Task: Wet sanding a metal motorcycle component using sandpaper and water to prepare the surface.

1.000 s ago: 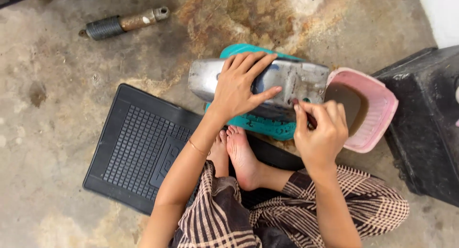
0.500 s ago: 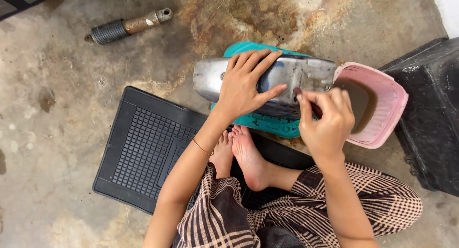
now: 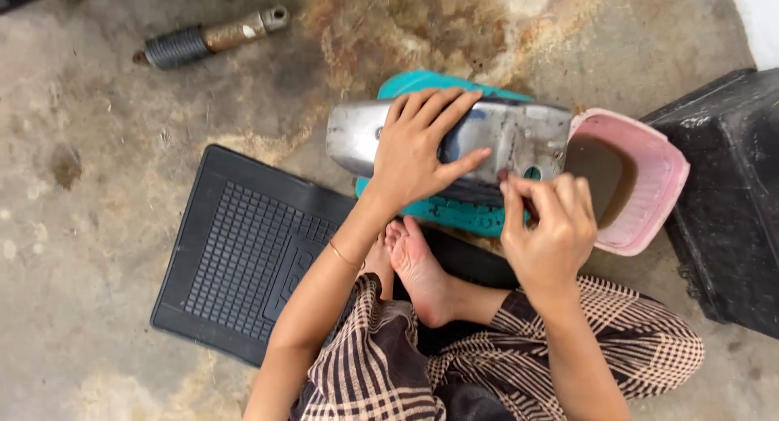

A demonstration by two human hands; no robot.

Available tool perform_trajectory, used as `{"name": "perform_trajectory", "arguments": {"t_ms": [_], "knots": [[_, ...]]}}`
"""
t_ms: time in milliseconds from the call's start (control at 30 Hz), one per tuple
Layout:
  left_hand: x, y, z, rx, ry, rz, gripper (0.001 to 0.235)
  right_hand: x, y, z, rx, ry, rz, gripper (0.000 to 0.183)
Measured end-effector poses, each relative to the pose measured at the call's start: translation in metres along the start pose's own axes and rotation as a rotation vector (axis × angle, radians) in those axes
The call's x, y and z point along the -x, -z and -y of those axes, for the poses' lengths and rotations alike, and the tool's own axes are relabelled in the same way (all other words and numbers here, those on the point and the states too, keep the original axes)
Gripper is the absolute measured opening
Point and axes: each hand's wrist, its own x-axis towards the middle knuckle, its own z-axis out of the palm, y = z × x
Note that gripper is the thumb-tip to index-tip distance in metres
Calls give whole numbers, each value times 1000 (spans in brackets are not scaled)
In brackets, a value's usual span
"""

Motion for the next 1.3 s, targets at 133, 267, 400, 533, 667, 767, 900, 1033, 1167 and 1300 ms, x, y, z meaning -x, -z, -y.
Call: {"name": "perform_trajectory", "arguments": {"t_ms": [133, 267, 400, 533, 667, 767, 900, 1033, 1167, 1300], "knots": [[-1, 0, 0, 15, -2, 10, 66, -5, -13, -1, 13, -18, -50, 11], [-2, 4, -2, 9, 3, 34, 67, 2, -13, 5, 25, -8, -100, 11], [-3, 7, -4, 26, 8, 16, 66, 7, -14, 9, 65, -44, -96, 11], [-5, 6, -4, 32, 8, 21, 66, -7, -19, 9, 25, -43, -148, 10], [-8, 7, -4, 29, 28, 41, 66, 2, -16, 9, 24, -78, -125, 7], [-4, 4, -5, 29, 50, 43, 66, -8, -23, 10, 5, -70, -145, 7], [-6, 9, -5, 28, 51, 57, 67, 0, -11, 19, -45, -106, -126, 7], [-4, 7, -7, 33, 73, 55, 66, -5, -18, 17, -25, -122, -116, 8], [-4, 4, -7, 26, 60, 36, 65, -5, -17, 15, -38, -89, -149, 7], [-5, 5, -7, 39, 77, 31, 64, -2, -10, 16, -35, -108, -94, 7]]}}
